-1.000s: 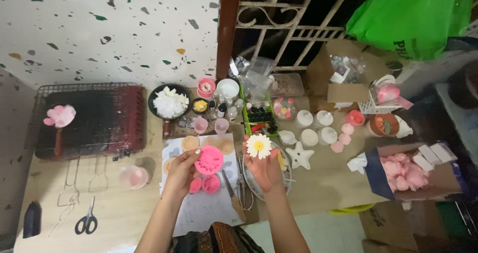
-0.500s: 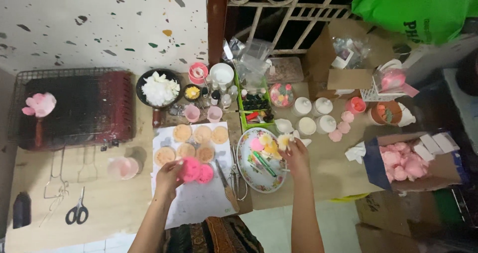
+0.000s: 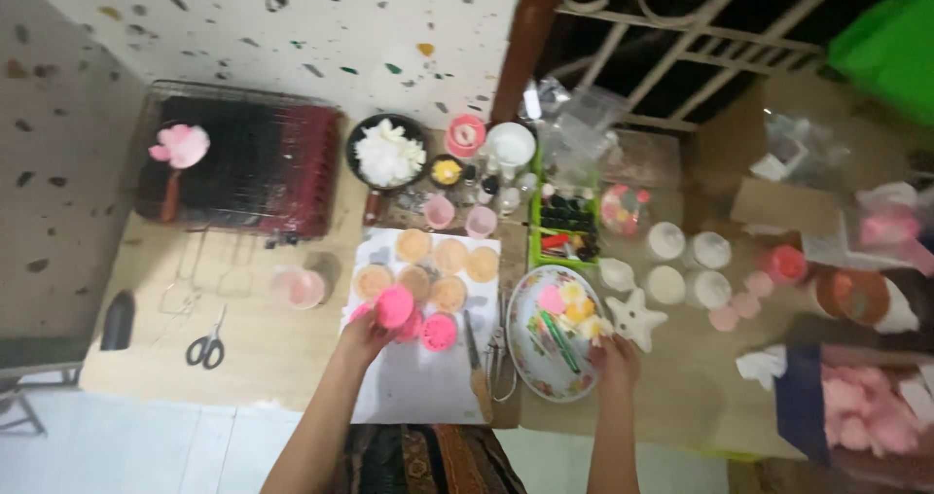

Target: The recorder is creating decorative floral candles using molds and wax.

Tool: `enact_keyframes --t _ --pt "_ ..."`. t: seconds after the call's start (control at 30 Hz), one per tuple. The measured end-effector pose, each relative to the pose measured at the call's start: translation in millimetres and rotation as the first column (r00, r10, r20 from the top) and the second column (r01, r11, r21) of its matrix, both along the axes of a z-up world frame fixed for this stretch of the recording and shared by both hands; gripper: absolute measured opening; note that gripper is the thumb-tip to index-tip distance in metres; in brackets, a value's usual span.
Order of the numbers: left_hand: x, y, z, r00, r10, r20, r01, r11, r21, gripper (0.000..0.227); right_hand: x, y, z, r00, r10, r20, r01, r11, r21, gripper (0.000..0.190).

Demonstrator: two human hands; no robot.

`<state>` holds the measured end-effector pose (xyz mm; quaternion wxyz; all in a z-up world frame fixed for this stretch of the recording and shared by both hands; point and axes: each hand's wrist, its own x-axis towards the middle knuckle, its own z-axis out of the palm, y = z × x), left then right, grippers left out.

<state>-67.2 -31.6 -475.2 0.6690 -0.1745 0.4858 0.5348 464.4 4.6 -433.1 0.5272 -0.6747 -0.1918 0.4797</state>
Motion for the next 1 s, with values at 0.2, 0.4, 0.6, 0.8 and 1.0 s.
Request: enact_keyframes --t 0.2,0.4,0.6,0.8,1.0 --pt "-22.7 87.2 -34.8 0.774 0.151 -0.615 -0.095 0.988 0.123 0.021 5.3 -29.3 13.1 0.989 -0.019 -0.150 0.013 0.999 -0.046 0.040" --pt "-61.7 136.4 -36.8 0.117 -0.100 -0.988 0.144 0.986 -0.083 0.029 6.6 -51.5 22.5 0.998 -0.068 0.017 0.070 0.979 -0.191 0.042" --pt "-75.8 140.0 -47.2 -0.391 -0.161 -0.906 0.273 0.920 -0.281 0.024 -0.1 -37.0 24.0 0.913 0.016 0.408 0.107 0.955 -0.276 0.038" --pt "-46.9 103.6 -35.9 -0.222 -0.137 -0.965 0.256 0.947 -0.194 0.053 -13.5 -8.2 47.2 0.820 0.241 0.519 -0.105 0.955 -0.278 0.036" --pt "59.2 55.2 134.5 0.071 0.225 -0.972 0.184 0.955 0.234 0.052 -73.7 -0.9 71.4 0.614 0.197 0.764 -0.091 0.980 -0.179 0.024"
